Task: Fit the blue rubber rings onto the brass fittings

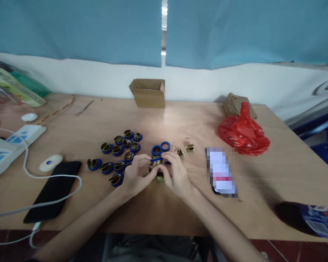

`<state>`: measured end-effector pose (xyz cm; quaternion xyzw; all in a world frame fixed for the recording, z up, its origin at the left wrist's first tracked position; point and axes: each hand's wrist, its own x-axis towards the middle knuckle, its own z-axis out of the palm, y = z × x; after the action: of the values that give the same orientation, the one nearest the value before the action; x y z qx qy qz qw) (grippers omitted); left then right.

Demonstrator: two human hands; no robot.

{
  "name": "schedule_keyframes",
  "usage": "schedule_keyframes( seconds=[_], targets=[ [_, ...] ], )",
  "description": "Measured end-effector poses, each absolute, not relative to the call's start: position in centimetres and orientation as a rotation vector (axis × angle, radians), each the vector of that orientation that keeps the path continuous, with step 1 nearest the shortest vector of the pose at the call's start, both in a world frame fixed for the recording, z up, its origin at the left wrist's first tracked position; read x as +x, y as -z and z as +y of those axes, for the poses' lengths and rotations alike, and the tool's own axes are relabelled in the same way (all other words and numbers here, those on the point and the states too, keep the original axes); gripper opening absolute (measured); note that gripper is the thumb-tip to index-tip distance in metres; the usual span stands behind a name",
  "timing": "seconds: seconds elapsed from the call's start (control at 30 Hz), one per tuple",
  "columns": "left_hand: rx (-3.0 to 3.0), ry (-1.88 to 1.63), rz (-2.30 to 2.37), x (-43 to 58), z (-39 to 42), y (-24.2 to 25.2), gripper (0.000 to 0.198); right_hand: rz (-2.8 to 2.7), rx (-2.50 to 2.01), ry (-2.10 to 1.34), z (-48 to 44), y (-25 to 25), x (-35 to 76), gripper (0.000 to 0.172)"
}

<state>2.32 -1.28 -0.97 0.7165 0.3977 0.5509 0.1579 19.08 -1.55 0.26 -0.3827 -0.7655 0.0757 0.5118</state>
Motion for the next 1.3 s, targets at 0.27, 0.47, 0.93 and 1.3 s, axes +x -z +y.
schedule_keyframes(
  seconds=[0.27,0.47,0.93,1.3],
  targets=[
    [2.131,-1.575,1.15,2.0,-1.4,1.4,0.033,-1.866,-0.931,-0.302,-1.4,-0.1,19.2,0.029],
    [2.305,-1.662,1.117,1.7,-1.3,1.2,0.02,-1.878,-0.853,-0.442,-1.5,0.2,19.2,0.026],
    [1.611,-1.42,1.009,2.1,-0.8,0.2,0.016,-1.216,-0.867,-1.416,0.0,-1.1,20.4,0.022],
    [1.865,-1.472,1.316,0.8,0.4,-0.8,0.006,-1.334,-0.939,-1.189,0.1,-0.8,21.0,0.04]
  ],
)
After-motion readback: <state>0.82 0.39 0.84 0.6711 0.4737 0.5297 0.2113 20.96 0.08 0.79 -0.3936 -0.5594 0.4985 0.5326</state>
